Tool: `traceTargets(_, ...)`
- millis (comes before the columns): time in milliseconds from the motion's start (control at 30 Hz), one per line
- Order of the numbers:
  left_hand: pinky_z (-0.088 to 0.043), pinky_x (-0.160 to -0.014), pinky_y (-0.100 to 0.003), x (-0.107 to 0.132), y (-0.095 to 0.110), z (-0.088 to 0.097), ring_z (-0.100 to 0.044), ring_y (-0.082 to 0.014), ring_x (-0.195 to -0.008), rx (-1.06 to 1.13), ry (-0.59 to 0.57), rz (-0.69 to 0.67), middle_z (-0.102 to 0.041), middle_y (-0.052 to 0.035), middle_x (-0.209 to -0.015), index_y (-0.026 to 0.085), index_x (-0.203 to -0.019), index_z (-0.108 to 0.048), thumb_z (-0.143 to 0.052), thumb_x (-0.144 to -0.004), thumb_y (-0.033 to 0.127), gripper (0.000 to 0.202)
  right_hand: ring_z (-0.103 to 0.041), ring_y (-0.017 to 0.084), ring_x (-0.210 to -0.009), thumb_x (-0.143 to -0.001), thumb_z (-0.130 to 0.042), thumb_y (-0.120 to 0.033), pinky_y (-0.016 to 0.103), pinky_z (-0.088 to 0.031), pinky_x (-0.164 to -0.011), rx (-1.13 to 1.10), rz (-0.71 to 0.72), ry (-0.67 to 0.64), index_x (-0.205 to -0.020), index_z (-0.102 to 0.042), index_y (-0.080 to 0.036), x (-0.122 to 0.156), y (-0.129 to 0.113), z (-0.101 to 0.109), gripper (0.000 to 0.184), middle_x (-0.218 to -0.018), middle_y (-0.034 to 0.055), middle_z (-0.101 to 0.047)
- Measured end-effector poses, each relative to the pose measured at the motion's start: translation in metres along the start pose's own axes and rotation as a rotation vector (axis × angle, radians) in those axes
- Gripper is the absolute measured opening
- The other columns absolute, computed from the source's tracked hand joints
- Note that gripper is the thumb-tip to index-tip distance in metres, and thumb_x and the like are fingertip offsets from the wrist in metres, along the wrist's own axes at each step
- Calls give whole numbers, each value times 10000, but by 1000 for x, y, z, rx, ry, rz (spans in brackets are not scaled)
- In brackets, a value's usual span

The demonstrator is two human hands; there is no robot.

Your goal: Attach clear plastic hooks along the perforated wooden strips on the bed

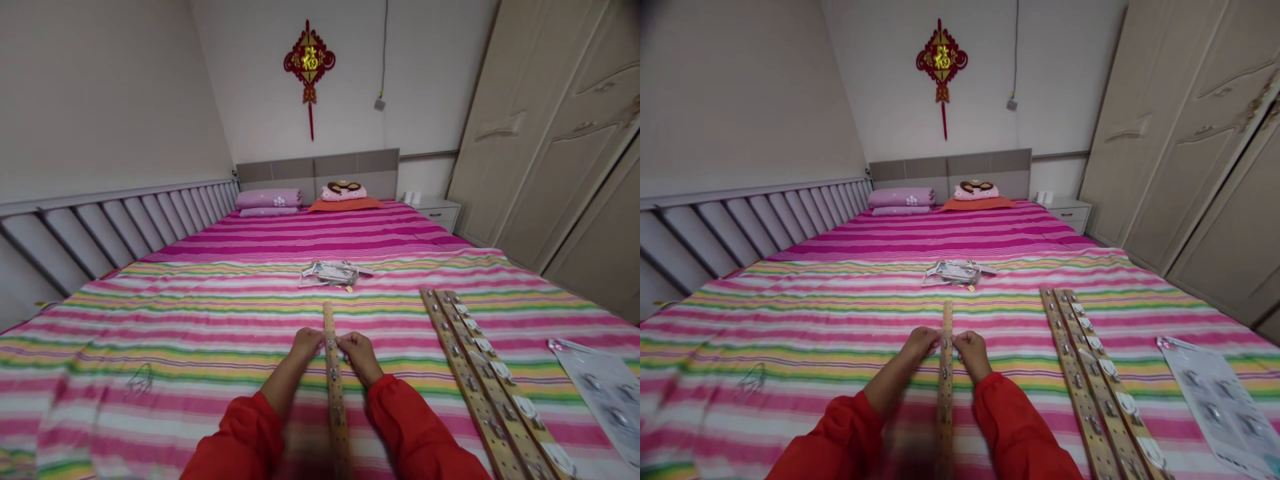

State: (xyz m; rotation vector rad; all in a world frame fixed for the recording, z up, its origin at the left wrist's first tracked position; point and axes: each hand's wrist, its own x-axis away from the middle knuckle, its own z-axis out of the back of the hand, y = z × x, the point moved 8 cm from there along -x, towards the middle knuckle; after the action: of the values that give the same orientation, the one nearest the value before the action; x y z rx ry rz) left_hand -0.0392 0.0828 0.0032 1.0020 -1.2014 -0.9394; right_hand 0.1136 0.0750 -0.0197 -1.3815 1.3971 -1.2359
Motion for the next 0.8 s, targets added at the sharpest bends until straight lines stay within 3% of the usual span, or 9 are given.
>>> traceTargets(100, -315, -444, -200, 11, 19, 29, -406, -61, -392, 80, 49, -39, -491, 43, -426, 168, -480, -515, -695, -558, 387, 294, -340, 60, -294, -607, -673, -444, 186, -227, -320, -27, -14, -19, -514, -515, -190, 7, -7, 6, 313, -317, -82, -424)
traceTargets(200, -385, -521, -196, 31, 33, 75, -509, -73, -504, 146, 134, -103, -584, 26, -559, 155, -634, -591, -718, -512, 443, 338, -288, 49, -273, -633, -658, -476, 181, -169, -313, -49, -25, -14, -525, -513, -191, 18, -16, 16, 337, -295, -95, -382)
traceTargets(333, -387, -512, -213, 69, 19, 135, -510, -91, -505, 104, 268, -179, -582, 32, -551, 146, -685, -628, -703, -509, 470, 376, -287, 50, -285, -618, -689, -479, 188, -174, -322, -83, -28, -16, -543, -527, -187, 45, -26, 25, 341, -313, -93, -391)
traceTargets(400, -422, -548, -240, 87, 3, 152, -549, -122, -550, 10, 308, -251, -613, 11, -586, 141, -724, -650, -682, -544, 437, 348, -289, 45, -301, -623, -700, -470, 186, -180, -335, -96, -27, -15, -542, -539, -179, 63, -29, 27, 343, -328, -92, -391)
traceTargets(500, -481, -660, -296, 110, -17, 158, -614, -183, -716, -202, 335, -396, -668, -36, -754, 157, -808, -663, -635, -607, 330, 267, -296, 39, -318, -628, -714, -458, 190, -180, -343, -117, -28, -2, -584, -571, -169, 89, -29, 28, 326, -396, -81, -443)
traceTargets(667, -478, -847, -390, 137, -13, 132, -592, -223, -917, -580, 345, -704, -632, -56, -932, 205, -867, -651, -550, -663, 192, 227, -306, 43, -343, -621, -733, -456, 205, -193, -360, -151, -13, -12, -598, -570, -174, 120, -30, 21, 327, -450, -75, -475)
traceTargets(800, -472, -838, -372, 138, -7, 114, -565, -215, -941, -722, 322, -724, -605, -48, -938, 211, -883, -627, -513, -690, 138, 236, -296, 59, -340, -605, -724, -484, 214, -184, -369, -76, -13, -57, -583, -575, -180, 135, -34, 13, 340, -368, -91, -399)
